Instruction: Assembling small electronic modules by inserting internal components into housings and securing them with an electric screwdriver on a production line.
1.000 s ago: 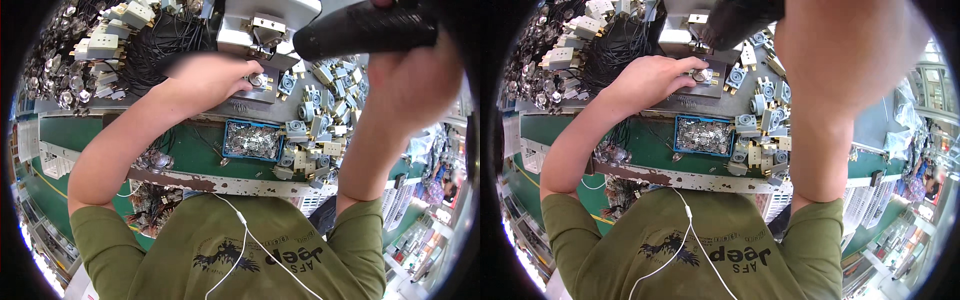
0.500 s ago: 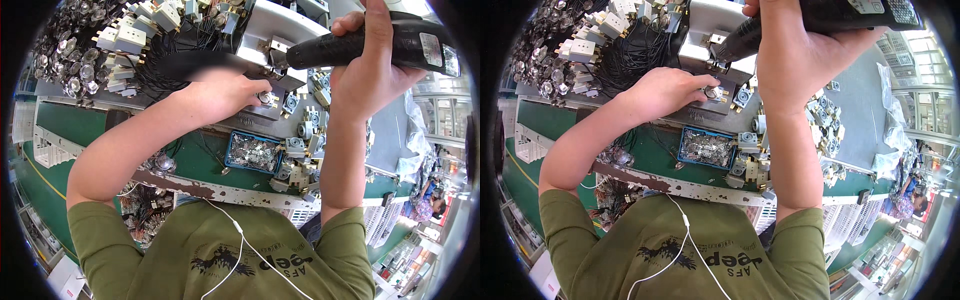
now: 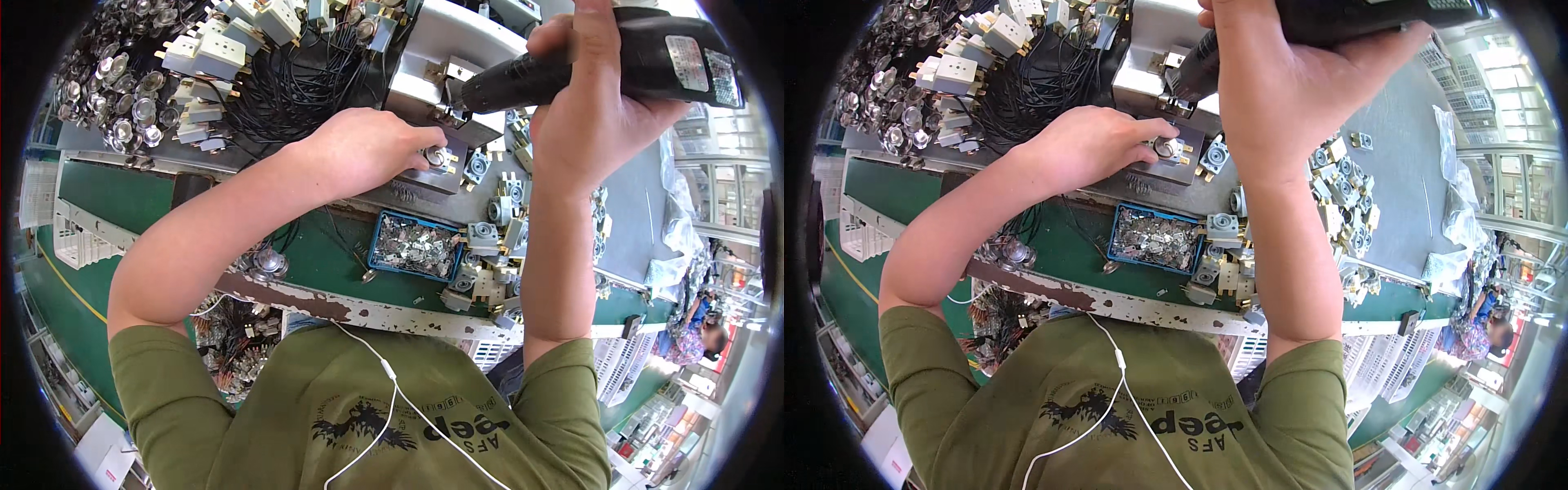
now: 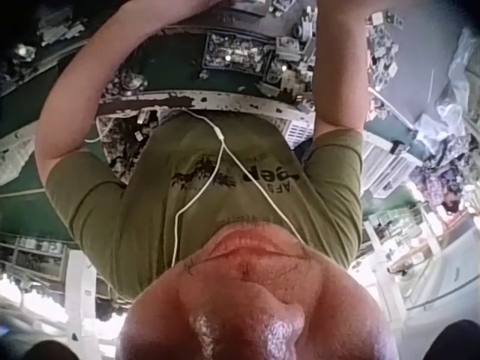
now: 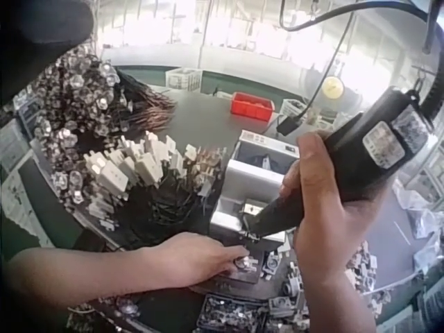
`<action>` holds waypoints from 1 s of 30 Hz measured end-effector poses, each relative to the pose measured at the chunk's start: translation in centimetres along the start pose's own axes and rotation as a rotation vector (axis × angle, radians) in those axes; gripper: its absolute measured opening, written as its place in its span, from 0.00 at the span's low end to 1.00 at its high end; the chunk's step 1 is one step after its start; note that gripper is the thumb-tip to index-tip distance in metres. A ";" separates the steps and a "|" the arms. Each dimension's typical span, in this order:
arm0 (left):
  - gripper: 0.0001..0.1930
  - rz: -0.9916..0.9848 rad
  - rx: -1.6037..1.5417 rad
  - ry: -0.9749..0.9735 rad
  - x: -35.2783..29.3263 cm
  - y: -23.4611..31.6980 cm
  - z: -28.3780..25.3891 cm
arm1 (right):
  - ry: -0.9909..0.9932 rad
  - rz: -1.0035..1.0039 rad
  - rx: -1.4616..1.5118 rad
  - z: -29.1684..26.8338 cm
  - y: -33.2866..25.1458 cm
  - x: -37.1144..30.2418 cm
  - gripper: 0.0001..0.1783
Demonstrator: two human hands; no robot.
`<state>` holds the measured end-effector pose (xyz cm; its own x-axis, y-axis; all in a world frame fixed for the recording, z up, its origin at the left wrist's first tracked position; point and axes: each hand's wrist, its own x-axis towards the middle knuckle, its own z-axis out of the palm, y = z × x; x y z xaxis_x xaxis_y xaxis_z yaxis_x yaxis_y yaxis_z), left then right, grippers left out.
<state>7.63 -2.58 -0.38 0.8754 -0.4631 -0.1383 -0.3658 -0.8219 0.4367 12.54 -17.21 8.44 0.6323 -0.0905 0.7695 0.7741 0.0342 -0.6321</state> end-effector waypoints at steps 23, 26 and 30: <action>0.19 0.060 -0.014 0.116 -0.4 -0.6 0.9 | 0.045 0.172 0.092 0.8 -1.4 -0.4 0.27; 0.20 0.084 -0.028 0.111 0.1 -0.9 1.1 | 0.002 0.227 -0.010 -0.6 -2.3 -1.1 0.25; 0.19 0.074 -0.036 0.066 0.2 -0.9 0.4 | 0.023 0.264 0.051 -1.6 -1.8 -1.8 0.11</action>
<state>7.99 -2.09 -1.12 0.8658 -0.4984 -0.0457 -0.4198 -0.7730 0.4757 10.00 -18.71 8.04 0.8122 -0.0944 0.5756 0.5832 0.1102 -0.8048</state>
